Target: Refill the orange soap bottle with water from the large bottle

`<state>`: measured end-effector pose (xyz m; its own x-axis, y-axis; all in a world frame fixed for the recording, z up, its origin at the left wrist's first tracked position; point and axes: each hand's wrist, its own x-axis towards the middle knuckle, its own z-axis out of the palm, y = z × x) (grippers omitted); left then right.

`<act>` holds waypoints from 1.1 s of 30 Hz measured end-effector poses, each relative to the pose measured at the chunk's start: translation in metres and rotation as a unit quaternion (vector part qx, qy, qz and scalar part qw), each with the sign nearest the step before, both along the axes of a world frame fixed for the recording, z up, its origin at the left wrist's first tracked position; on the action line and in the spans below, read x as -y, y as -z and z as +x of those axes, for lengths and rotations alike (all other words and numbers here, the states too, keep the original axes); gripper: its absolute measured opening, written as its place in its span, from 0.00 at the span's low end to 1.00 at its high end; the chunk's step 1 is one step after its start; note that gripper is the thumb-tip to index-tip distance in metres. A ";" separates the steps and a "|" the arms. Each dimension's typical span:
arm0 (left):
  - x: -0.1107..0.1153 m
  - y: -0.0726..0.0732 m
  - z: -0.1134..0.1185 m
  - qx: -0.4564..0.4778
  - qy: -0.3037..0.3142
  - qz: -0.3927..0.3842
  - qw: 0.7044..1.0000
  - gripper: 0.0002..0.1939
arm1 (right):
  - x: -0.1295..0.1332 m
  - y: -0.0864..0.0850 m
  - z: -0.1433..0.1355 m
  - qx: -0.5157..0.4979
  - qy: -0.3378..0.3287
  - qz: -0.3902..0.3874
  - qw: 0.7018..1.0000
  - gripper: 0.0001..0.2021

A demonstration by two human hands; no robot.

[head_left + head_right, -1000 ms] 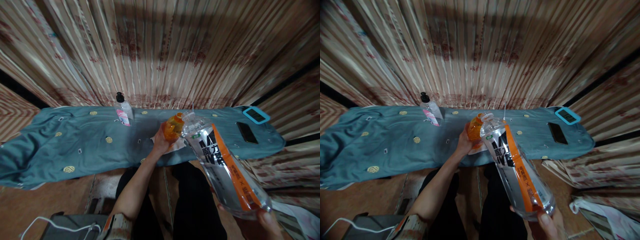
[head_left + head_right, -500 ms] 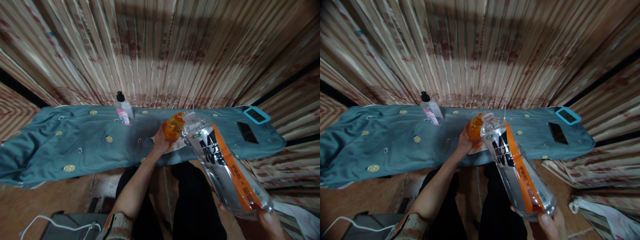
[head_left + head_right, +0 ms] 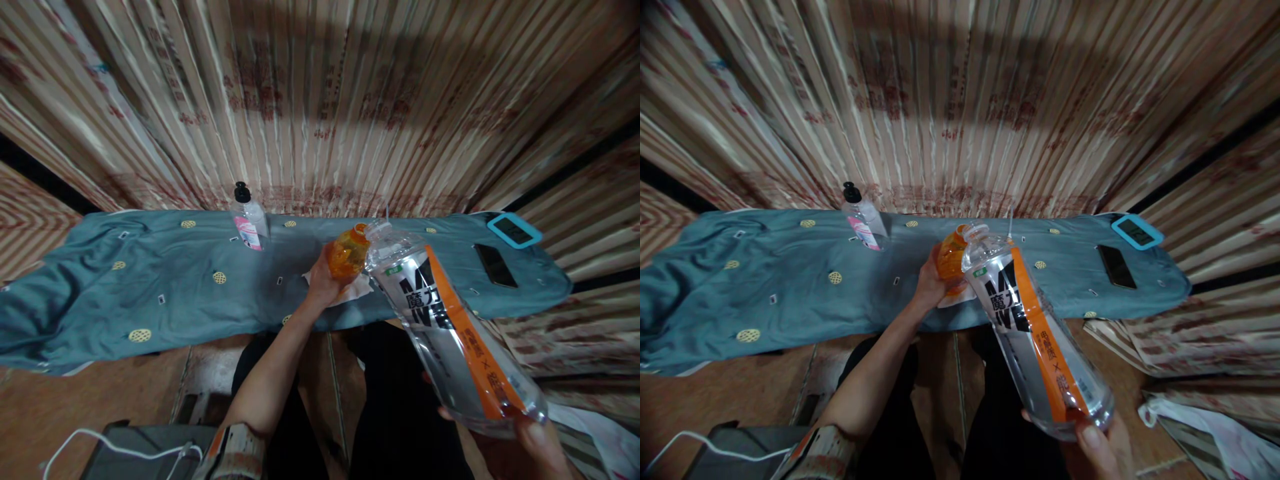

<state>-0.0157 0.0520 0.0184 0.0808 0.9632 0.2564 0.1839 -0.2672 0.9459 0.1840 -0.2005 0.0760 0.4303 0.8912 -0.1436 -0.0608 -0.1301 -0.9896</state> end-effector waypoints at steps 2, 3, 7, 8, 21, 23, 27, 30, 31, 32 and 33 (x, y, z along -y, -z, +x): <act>0.000 -0.001 0.000 0.005 0.000 -0.002 1.000 0.38 | -0.001 -0.004 0.002 -0.067 0.042 -0.043 0.996 0.33; 0.000 -0.001 0.000 0.005 0.000 -0.004 1.000 0.38 | -0.001 -0.004 0.005 -0.097 0.060 -0.060 0.992 0.34; 0.000 -0.001 -0.001 -0.001 -0.002 -0.005 1.000 0.39 | -0.001 -0.001 0.012 -0.120 0.065 -0.065 0.989 0.38; 0.000 -0.001 -0.001 -0.001 0.000 -0.005 1.000 0.39 | -0.002 -0.001 0.011 -0.115 0.060 -0.063 0.990 0.39; -0.001 0.002 0.001 0.013 -0.008 -0.006 1.000 0.38 | -0.013 -0.017 -0.012 -0.028 0.047 -0.041 0.998 0.45; -0.001 0.002 0.001 0.019 -0.002 -0.010 1.000 0.38 | -0.014 -0.020 -0.015 -0.037 0.053 -0.045 0.997 0.44; -0.001 0.002 0.000 0.024 0.002 -0.013 1.000 0.38 | -0.015 -0.023 -0.018 -0.041 0.052 -0.050 0.997 0.43; -0.002 0.003 0.001 0.022 -0.002 -0.012 1.000 0.38 | -0.015 -0.024 -0.018 -0.049 0.051 -0.049 0.996 0.43; -0.002 0.003 0.001 0.022 -0.002 -0.011 1.000 0.38 | -0.015 -0.025 -0.018 -0.051 0.053 -0.049 0.996 0.42; -0.002 0.004 0.001 0.023 -0.003 -0.011 1.000 0.38 | -0.014 -0.025 -0.018 -0.051 0.053 -0.048 0.996 0.42; -0.003 0.004 0.002 0.025 -0.005 -0.010 1.000 0.38 | -0.014 -0.025 -0.019 -0.049 0.050 -0.046 0.996 0.42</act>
